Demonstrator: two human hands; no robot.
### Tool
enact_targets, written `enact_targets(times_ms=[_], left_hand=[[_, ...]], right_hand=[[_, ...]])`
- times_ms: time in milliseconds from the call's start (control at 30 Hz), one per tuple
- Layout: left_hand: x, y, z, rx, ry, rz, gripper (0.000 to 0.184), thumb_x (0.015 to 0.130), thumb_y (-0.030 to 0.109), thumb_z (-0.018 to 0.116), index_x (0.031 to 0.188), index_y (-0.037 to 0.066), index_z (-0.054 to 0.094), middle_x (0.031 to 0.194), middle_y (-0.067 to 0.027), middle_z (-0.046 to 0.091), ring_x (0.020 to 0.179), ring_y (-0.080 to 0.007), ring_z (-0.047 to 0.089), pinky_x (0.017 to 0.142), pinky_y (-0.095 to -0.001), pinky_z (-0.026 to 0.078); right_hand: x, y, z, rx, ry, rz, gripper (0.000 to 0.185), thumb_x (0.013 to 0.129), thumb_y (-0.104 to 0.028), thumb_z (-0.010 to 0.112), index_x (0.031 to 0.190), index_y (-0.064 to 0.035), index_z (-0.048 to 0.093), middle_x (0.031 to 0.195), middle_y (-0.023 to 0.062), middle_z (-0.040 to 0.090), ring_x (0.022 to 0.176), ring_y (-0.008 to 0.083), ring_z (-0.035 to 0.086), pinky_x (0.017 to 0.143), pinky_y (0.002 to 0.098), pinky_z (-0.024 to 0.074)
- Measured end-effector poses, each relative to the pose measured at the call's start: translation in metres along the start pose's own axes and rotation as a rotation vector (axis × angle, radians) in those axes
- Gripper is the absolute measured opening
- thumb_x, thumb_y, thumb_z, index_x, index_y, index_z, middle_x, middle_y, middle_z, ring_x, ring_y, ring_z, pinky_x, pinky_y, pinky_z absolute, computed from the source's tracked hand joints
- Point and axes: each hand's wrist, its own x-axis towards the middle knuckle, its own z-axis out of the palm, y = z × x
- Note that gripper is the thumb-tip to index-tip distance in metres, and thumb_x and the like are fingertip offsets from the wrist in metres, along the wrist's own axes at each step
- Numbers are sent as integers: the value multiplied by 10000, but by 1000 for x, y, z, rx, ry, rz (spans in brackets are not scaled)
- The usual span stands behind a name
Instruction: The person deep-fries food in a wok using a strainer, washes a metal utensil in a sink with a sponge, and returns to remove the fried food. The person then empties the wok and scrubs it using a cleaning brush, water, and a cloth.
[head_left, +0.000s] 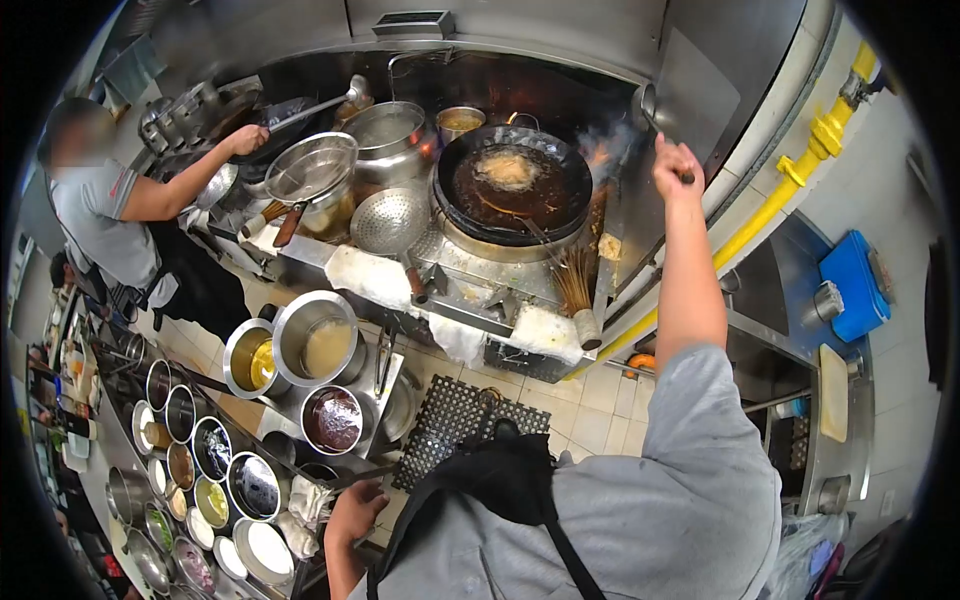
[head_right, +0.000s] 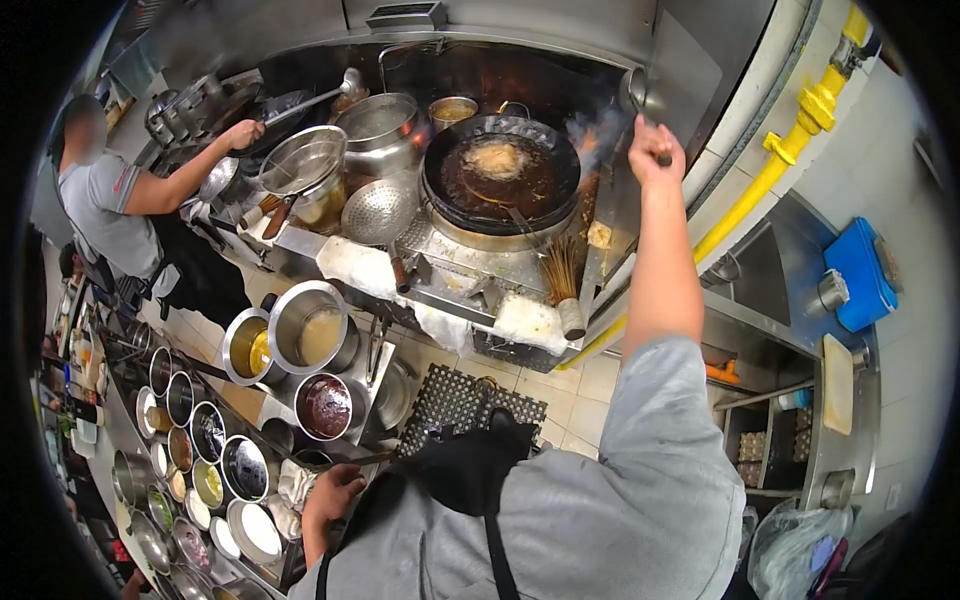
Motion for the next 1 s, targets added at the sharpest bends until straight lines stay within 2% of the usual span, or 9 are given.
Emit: enact_targets(times_ms=[200,300,400,467,567,733,867,933,1000], left_hand=[[-36,-63,-8,-293,26,-76,410,797,163,676,1104,-85,562,976,-176,660,907,-209,631,807,-305,485],[-56,-79,-13,-359,27,-75,394,804,129,674,1114,-83,554,977,-142,659,893,-173,616,786,-291,483],[-62,-79,-14,-541,20,-78,340,835,82,637,1124,-77,553,985,-131,660,887,-159,617,789,-268,482],[-62,-72,-17,-472,-3,-64,328,848,86,625,1130,-66,556,983,-123,661,888,-157,618,798,-271,483],[-50,-75,-8,-543,-16,-39,324,852,93,621,1133,-56,558,984,-115,663,890,-154,620,808,-269,481],[-19,-73,-5,-628,46,-59,321,850,102,629,1126,-51,568,987,-108,665,899,-152,619,827,-267,473],[-5,-33,-18,-683,179,-135,276,866,148,630,1080,-26,612,944,-44,648,875,-105,579,805,-242,441],[4,-19,-20,-696,241,-198,277,860,154,615,1068,-27,615,932,-63,650,870,-125,576,798,-265,442],[12,-12,-16,-716,291,-223,278,853,160,600,1057,-29,617,921,-82,652,866,-145,572,791,-289,444]], right_hand=[[-110,54,-50,-203,245,0,490,796,-49,543,1225,84,346,509,-33,367,369,83,330,362,183,334],[-180,93,-71,-709,451,-210,317,802,-68,489,1098,32,440,495,-34,349,350,78,315,313,200,301],[-232,146,-27,-929,700,134,261,790,-55,451,1039,18,473,503,-30,366,345,68,320,273,206,278],[-249,189,3,-1223,837,182,295,788,-57,449,1071,14,491,520,-29,391,346,62,334,263,209,291],[-243,227,25,-1137,810,329,304,802,-73,475,1095,0,508,537,-27,415,341,63,352,255,218,301],[-105,253,-26,-922,536,635,254,851,-112,495,1081,-8,525,540,-40,432,327,65,358,254,227,285],[91,281,-111,-1116,451,639,170,855,-121,513,993,-32,558,539,-39,441,378,77,407,313,233,321],[187,309,-164,-1539,437,475,122,843,-128,527,867,-22,583,550,-7,482,405,126,452,351,266,365],[243,352,-191,-1844,400,213,131,833,-43,539,704,-18,530,533,33,466,370,126,412,343,273,359]])
